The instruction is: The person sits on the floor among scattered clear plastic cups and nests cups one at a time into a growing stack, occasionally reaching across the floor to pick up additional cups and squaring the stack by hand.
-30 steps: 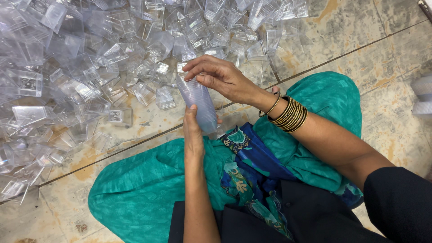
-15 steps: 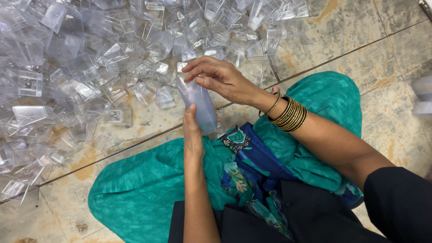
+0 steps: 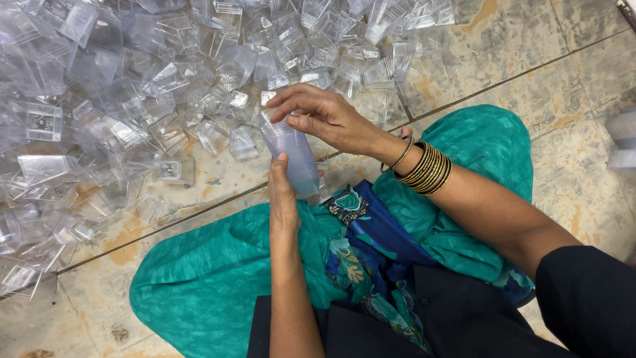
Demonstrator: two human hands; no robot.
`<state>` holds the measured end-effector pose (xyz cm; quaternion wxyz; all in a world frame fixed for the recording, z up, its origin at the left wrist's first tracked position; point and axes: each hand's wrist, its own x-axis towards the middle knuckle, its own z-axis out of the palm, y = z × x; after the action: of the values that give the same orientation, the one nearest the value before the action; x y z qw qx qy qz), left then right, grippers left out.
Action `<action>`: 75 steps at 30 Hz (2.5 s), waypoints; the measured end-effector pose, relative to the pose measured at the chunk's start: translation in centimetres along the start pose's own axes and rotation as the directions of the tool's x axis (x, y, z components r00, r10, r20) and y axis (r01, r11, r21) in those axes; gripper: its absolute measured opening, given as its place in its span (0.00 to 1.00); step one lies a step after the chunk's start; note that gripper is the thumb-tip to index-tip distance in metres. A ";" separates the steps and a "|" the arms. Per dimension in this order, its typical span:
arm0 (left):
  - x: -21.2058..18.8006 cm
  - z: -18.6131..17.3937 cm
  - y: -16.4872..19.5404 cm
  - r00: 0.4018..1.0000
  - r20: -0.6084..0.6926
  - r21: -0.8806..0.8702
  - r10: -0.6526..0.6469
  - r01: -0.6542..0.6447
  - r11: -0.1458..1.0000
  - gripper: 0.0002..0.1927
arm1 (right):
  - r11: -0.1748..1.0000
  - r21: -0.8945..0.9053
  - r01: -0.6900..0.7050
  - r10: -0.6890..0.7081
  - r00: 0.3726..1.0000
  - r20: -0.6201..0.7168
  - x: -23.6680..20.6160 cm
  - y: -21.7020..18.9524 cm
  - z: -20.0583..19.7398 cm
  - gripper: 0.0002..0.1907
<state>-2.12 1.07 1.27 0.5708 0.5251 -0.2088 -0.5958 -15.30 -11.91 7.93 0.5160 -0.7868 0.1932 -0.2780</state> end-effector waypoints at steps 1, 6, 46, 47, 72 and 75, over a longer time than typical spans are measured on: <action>0.0 0.0 0.0 1.000 0.000 -0.007 -0.009 0.009 1.000 0.34 | 1.000 0.002 0.001 -0.001 1.000 0.000 0.0 0.0 0.0 0.18; 0.3 -0.1 -0.2 1.000 0.005 -0.026 -0.020 0.020 0.999 0.35 | 1.000 -0.017 0.013 -0.013 1.000 0.005 -0.1 0.1 -0.1 0.18; 0.0 -1.2 -1.1 0.998 -0.031 -0.023 -0.058 0.057 0.998 0.40 | 1.000 0.001 0.007 -0.007 0.999 0.038 -0.6 -0.3 0.9 0.17; 0.0 -1.3 -1.1 0.998 -0.037 -0.015 -0.056 0.055 0.998 0.40 | 1.000 0.000 0.005 -0.005 0.999 0.040 -0.6 -0.3 0.9 0.17; 0.3 -1.8 -1.7 0.996 -0.044 -0.098 -0.076 0.072 0.993 0.42 | 1.000 0.002 -0.012 0.012 0.998 0.057 -0.6 -0.1 1.2 0.16; 0.3 -1.8 -1.6 0.996 -0.058 -0.093 -0.066 0.060 0.994 0.41 | 1.000 0.001 0.001 -0.001 0.998 0.061 -0.4 -0.2 1.2 0.14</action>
<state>-1.21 1.82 -0.88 0.5812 0.5228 -0.1472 -0.6061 -14.82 -10.72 7.63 0.5220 -0.7948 0.1769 -0.2539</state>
